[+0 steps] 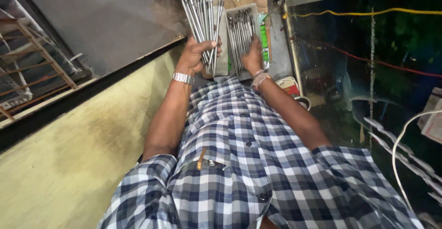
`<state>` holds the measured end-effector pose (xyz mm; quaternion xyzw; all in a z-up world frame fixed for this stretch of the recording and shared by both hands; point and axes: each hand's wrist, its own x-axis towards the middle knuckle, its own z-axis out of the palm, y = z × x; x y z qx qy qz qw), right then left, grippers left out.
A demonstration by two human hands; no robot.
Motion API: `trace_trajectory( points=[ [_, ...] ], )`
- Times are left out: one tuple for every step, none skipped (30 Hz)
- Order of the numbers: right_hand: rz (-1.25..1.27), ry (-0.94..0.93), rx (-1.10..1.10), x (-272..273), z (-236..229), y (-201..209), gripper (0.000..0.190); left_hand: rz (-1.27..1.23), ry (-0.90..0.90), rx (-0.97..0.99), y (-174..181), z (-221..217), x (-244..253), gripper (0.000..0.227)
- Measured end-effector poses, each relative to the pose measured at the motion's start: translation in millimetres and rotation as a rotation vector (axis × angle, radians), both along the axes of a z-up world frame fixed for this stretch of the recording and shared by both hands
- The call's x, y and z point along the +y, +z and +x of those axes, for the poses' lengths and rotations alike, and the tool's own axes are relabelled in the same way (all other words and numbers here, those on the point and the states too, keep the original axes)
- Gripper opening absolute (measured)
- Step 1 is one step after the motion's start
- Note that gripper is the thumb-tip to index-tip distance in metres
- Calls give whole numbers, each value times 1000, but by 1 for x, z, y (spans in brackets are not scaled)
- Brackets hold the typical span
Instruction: The person gathers loose metal rods from a plastic tray, bundles them, and places them into a green packaging sleeve. They then close the sleeve and set it aside on a shelf.
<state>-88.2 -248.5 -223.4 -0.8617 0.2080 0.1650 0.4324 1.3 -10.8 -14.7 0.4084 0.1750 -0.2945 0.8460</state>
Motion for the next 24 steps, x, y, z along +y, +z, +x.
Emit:
trace_trajectory(
  points=[
    [61, 36, -38, -2, 9, 0, 84, 8, -5, 9, 0, 5, 1, 39],
    [122, 73, -76, -4, 17, 3, 83, 16, -10, 18, 0, 12, 2, 39],
    [179, 105, -93, -5, 8, 10, 83, 11, -15, 8, 0, 8, 2, 38],
    [72, 109, -81, -3, 2, 17, 85, 6, -20, -2, 0, 6, 1, 37],
    [-36, 114, -75, 0, 3, 22, 87, 1, -26, -18, 1, 7, 0, 37],
    [-144, 118, -69, 5, 4, 28, 90, -4, -26, -13, 2, 7, -1, 39],
    [-180, 129, -50, 11, 9, 32, 92, -8, -25, -13, 4, 9, -1, 41],
    [-217, 140, -32, 16, 15, 36, 95, -11, -24, -13, 6, 10, -1, 43],
    [-257, 148, -10, 16, 17, 39, 98, -8, -28, 6, 8, 10, -4, 43],
    [-125, 104, -6, 14, 19, 40, 91, -4, -31, 24, 9, 11, -5, 43],
    [8, 64, -9, 11, 23, 40, 86, 2, -32, 37, 10, 13, -5, 43],
    [141, 25, -12, 7, 25, 39, 83, 5, -35, 20, 11, 14, -4, 40],
    [377, 29, 8, 2, 19, 36, 85, 7, -38, 12, 11, 12, -3, 38],
    [612, 31, 29, -3, 11, 33, 86, 10, -41, 4, 10, 9, -3, 37],
    [844, 37, 42, -10, 10, 28, 88, -1, -47, 9, 9, 11, -3, 37],
    [630, 104, -5, -15, 9, 24, 84, -12, -52, 13, 7, 13, -3, 37],
    [421, 168, -43, -15, 1, 20, 79, -18, -57, 25, 7, 11, -1, 38],
    [211, 229, -79, -14, -4, 16, 76, -18, -56, 20, 6, 9, 1, 37],
    [94, 235, -115, -13, -4, 13, 78, -20, -55, 10, 5, 11, 1, 37],
    [-23, 242, -151, -9, -2, 10, 81, -21, -54, 0, 5, 12, 1, 37],
    [-140, 248, -185, -6, -1, 10, 86, 5, -48, 10, 5, 13, 1, 37],
    [-154, 270, -100, -1, 1, 10, 88, 31, -42, 19, 5, 13, 1, 38],
    [-166, 291, -6, 8, 2, 12, 89, 57, -37, 37, 5, 10, 2, 39],
    [-178, 312, 88, 15, 0, 14, 91, 40, -35, 35, 6, 6, 2, 39]
  ],
)
